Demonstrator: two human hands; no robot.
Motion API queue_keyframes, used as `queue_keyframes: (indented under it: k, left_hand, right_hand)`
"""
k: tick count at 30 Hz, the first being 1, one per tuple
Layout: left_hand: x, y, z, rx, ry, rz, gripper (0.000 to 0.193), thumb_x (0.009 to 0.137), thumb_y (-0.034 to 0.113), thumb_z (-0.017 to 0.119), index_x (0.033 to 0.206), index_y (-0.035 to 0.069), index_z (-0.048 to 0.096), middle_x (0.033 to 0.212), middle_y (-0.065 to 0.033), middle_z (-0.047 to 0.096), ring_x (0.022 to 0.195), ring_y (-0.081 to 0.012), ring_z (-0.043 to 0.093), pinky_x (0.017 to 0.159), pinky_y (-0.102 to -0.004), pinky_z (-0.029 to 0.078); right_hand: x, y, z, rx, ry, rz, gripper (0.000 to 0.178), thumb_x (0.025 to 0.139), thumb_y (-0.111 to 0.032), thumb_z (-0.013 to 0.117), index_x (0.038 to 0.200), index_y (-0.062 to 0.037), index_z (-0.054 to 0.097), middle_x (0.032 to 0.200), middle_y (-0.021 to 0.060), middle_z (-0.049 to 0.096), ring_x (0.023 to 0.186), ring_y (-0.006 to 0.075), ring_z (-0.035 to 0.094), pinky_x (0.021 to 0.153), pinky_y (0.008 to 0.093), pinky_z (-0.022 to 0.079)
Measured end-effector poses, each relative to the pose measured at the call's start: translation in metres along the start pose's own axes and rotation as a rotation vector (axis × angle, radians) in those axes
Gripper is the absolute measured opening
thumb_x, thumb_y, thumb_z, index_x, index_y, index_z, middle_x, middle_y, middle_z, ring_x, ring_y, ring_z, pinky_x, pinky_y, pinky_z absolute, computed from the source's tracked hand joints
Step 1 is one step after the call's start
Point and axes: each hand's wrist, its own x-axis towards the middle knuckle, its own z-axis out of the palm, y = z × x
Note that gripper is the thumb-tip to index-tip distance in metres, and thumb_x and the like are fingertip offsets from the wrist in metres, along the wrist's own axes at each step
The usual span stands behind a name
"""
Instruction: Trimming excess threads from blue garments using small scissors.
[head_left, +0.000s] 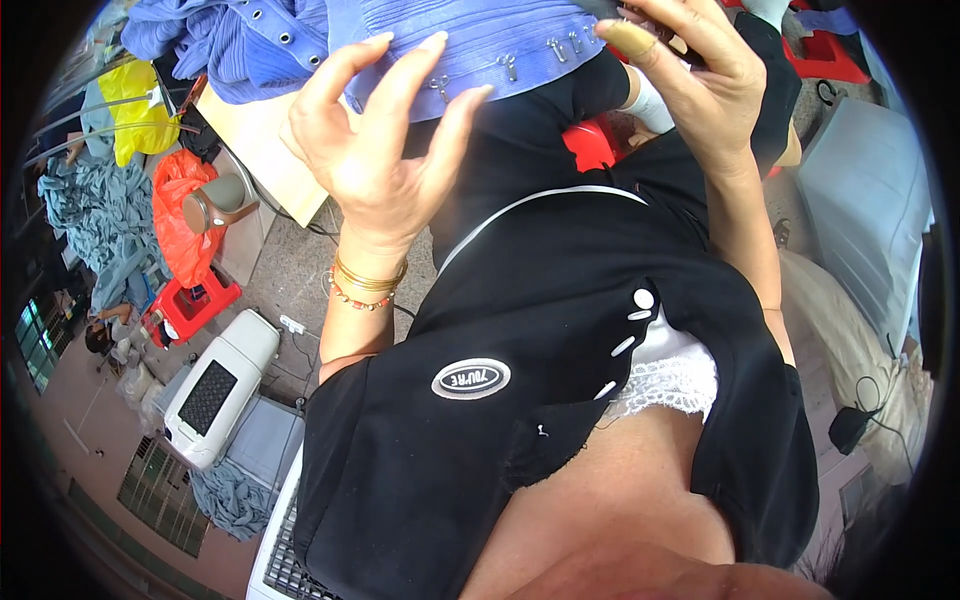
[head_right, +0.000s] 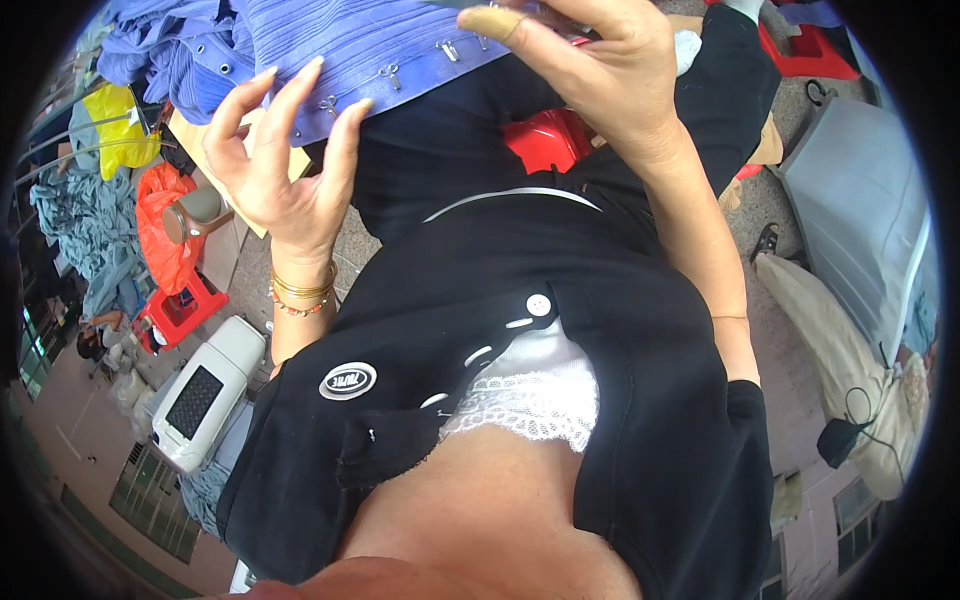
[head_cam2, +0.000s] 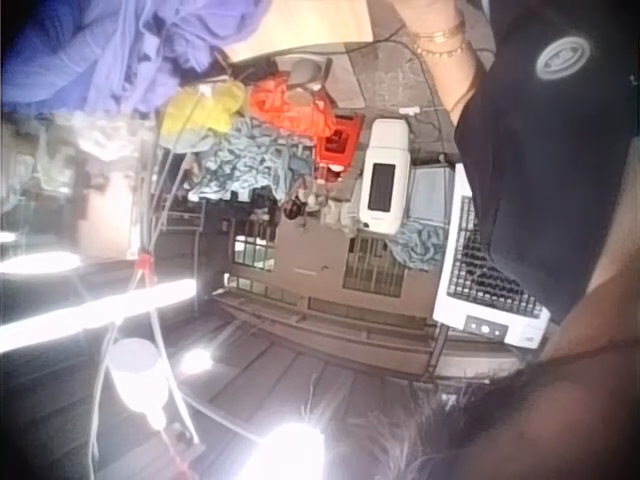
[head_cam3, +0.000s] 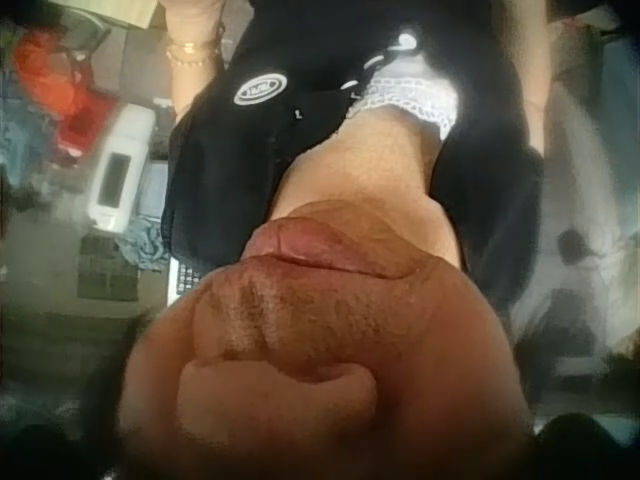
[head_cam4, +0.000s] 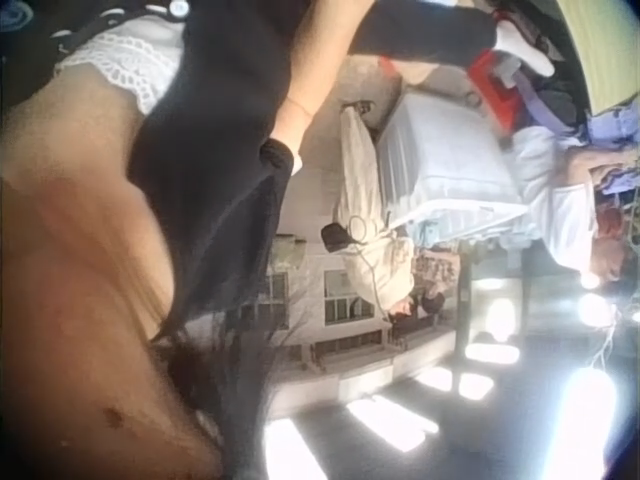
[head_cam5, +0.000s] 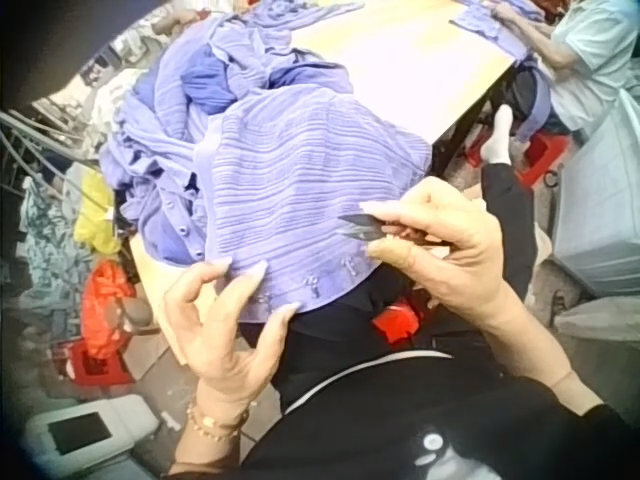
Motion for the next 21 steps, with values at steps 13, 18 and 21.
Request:
queue_keyframes:
  k: [13,18,21]
  left_hand:
    - [0.001,0.004,0.006,-0.022,-0.038,0.051,0.021,0.073,0.016,0.083,0.093,0.015,0.075,0.115,-0.0024,0.065,0.102,-0.0198,0.056,0.090,-0.0334,0.037]
    - [0.010,0.010,0.010,-0.018,-0.013,-0.003,0.035,0.072,0.022,0.085,0.103,0.013,0.073,0.119,-0.0050,0.064,0.103,-0.0210,0.055,0.091,-0.0341,0.036]
    - [0.013,0.010,0.009,0.104,-0.100,0.022,0.038,0.072,0.022,0.085,0.107,0.016,0.074,0.119,-0.0044,0.063,0.104,-0.0210,0.055,0.091,-0.0340,0.036]
  right_hand:
    - [-0.021,0.010,-0.003,0.049,-0.046,0.028,0.041,0.074,0.001,0.083,0.114,0.0006,0.071,0.081,0.0051,0.059,0.071,0.0125,0.055,0.061,0.0241,0.041]
    - [-0.019,0.011,0.003,0.037,-0.071,-0.045,0.040,0.074,0.000,0.082,0.113,0.0007,0.071,0.082,0.0081,0.060,0.070,0.0175,0.057,0.060,0.0276,0.043]
    - [-0.019,0.015,0.006,-0.108,-0.200,-0.035,0.039,0.075,-0.001,0.082,0.112,0.0001,0.071,0.082,0.0085,0.060,0.070,0.0183,0.057,0.060,0.0287,0.044]
